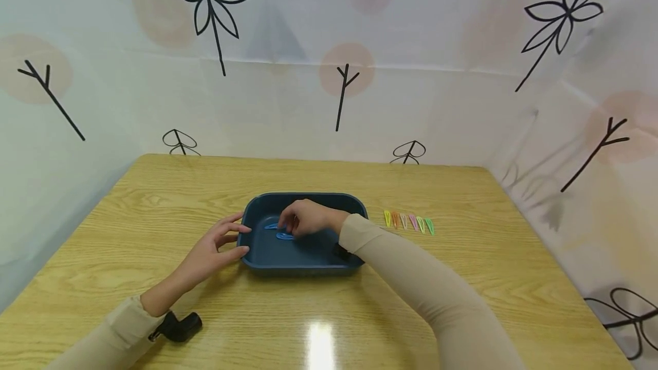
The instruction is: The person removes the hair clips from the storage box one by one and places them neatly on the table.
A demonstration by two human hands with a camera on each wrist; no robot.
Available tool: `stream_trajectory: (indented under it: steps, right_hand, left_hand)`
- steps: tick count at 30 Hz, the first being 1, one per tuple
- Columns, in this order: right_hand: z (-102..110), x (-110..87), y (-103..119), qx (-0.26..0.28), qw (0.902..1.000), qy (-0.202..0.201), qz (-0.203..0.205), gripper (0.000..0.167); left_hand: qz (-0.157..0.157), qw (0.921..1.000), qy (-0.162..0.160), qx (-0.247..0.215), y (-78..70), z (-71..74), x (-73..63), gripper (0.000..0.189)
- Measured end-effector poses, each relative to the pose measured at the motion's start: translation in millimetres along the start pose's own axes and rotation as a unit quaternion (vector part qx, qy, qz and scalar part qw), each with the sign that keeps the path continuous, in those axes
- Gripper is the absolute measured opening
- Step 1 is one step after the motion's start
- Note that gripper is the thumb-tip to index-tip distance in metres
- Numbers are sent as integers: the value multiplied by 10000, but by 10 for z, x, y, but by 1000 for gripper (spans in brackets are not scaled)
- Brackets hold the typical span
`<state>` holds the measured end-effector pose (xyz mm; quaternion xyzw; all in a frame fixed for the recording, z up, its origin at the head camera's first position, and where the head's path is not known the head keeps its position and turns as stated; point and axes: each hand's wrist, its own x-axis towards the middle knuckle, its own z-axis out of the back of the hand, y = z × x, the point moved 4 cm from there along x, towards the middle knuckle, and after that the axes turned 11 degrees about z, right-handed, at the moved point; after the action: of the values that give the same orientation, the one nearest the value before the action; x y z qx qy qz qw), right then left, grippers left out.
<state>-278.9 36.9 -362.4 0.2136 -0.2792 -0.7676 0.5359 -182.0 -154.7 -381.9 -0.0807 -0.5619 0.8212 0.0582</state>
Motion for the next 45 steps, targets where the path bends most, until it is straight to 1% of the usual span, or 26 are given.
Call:
stream_trajectory:
  steps: [4, 7, 13, 20, 32, 38, 45]
  right_hand:
    - [-37, 50, 15, -316, 9994, 146, 34, 30]
    - [-52, 70, 22, -434, 9988, 209, -19, 31]
    - [-59, 79, 13, -474, 9983, 286, -163, 32]
    - [-62, 71, 1, -450, 9982, 385, -95, 35]
    - [-64, 73, 2, -515, 9980, 365, -41, 39]
    - [-35, 58, 32, -509, 9984, 229, 18, 37]
    - [63, 28, 116, -288, 9994, -150, 148, 36]
  left_hand:
    - [-16, 10000, 2, 3, 6, 5, 2, 34]
    - [11, 10000, 7, -16, 10, 4, 2, 35]
    - [43, 10000, -6, -14, 3, 1, 2, 35]
    - [47, 10000, 0, -13, -6, 4, -6, 35]
    - [24, 10000, -5, 41, -7, -1, -6, 34]
    - [46, 10000, -20, 50, -7, -6, -1, 35]
    - [22, 10000, -54, 31, -23, -7, -11, 34]
